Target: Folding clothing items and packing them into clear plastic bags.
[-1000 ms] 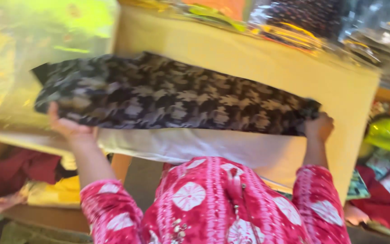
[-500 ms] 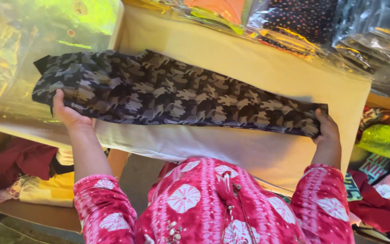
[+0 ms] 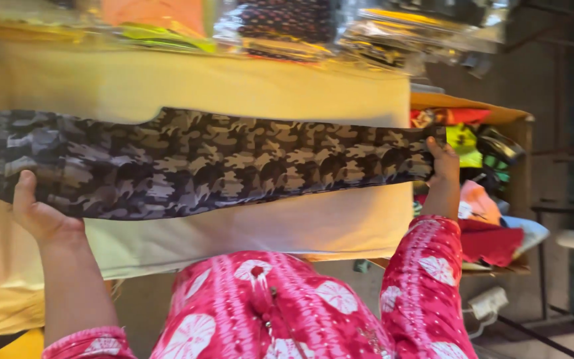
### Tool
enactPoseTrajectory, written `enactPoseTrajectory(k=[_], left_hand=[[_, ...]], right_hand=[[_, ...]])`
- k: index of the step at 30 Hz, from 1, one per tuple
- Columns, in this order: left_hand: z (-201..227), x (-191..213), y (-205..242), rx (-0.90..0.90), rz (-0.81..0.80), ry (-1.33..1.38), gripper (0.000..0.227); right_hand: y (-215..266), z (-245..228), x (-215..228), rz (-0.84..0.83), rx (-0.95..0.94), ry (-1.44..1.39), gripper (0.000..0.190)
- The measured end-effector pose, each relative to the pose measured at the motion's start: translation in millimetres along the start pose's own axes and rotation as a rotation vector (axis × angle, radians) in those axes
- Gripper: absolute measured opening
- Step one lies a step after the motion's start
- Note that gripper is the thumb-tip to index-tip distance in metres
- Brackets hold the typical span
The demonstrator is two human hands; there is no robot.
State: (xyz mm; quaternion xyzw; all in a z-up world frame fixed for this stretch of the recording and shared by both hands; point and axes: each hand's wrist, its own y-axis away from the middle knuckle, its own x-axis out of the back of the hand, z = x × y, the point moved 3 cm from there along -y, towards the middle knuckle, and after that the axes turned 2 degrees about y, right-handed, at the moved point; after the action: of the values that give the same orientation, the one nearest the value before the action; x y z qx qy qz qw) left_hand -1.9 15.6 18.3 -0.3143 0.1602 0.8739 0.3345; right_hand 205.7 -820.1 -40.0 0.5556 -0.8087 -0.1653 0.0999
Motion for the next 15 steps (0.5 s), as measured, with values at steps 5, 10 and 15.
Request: enactPoseTrajectory(k=[5, 10, 15], left_hand=[[-61.1, 32.7, 15.8, -0.022, 0.051, -0.041, 0.053], [-98.5, 93.6, 34.1, 0.168, 0.177, -0.367, 0.064], [-87.0, 114.4, 30.2, 0.182, 0.269, -0.359, 0.051]], right_hand=[[4.1, -33.8, 70.2, 0.035, 0.125, 0.009, 0.024], [11.3, -49.2, 98.1, 0.123, 0.098, 0.085, 0.024], [-9.8, -24.9, 106.8, 0.123, 0.069, 0.004, 0.02]])
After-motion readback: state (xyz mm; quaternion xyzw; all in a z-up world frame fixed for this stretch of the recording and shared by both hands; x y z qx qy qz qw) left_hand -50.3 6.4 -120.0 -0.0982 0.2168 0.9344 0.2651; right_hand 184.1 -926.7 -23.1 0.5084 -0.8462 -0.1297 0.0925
